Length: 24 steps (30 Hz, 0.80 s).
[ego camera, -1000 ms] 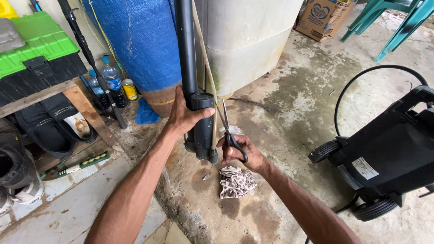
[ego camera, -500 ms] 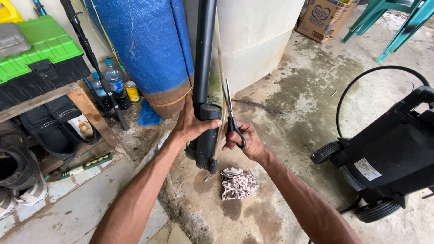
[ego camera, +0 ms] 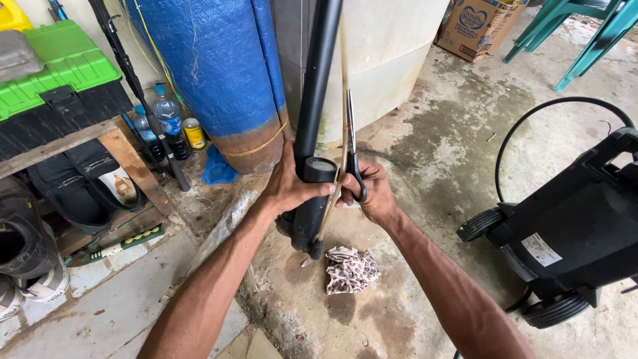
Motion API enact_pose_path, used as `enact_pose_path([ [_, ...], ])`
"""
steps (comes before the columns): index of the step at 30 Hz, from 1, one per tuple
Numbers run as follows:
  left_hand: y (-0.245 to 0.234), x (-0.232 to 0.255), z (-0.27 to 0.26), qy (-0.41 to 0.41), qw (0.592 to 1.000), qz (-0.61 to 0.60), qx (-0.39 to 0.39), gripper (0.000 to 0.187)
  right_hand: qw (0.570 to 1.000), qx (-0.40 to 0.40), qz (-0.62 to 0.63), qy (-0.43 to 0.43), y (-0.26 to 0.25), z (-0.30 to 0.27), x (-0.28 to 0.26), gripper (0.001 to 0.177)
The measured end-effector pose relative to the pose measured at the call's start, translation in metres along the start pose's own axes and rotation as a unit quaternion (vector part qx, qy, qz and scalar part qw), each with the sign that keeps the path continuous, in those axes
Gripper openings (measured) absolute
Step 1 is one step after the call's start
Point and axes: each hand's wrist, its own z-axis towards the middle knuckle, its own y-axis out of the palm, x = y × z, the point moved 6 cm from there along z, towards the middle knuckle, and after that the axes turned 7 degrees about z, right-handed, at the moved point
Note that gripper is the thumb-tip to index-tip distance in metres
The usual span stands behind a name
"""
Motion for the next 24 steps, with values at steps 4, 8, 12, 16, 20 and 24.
enact_pose_path([
  [4,-0.006,0.007,-0.002,0.019,1.0,0.006,-0.001,0.106,0.999,0.03,-0.02,-0.006,-0.005,-0.004,-0.004,0.034],
  [8,-0.004,0.002,-0.003,0.011,1.0,0.017,-0.016,0.113,0.999,0.043,-0.013,-0.02,-0.027,-0.003,0.001,0.034],
  [12,0.004,-0.012,0.002,0.01,1.0,0.014,-0.024,0.109,0.995,0.079,-0.042,0.035,-0.007,-0.008,-0.02,0.05],
  [16,0.008,-0.017,0.001,0.007,0.999,0.028,-0.028,0.11,0.998,0.042,-0.041,0.035,-0.025,0.0,-0.005,0.075],
  [20,0.004,-0.008,-0.002,0.002,0.999,0.026,-0.029,0.111,0.999,0.03,-0.04,0.018,-0.031,0.001,-0.001,0.062],
  [24,0.0,0.002,-0.008,-0.014,0.999,0.031,-0.025,0.114,0.998,0.049,-0.046,-0.002,-0.033,-0.002,-0.009,0.037],
])
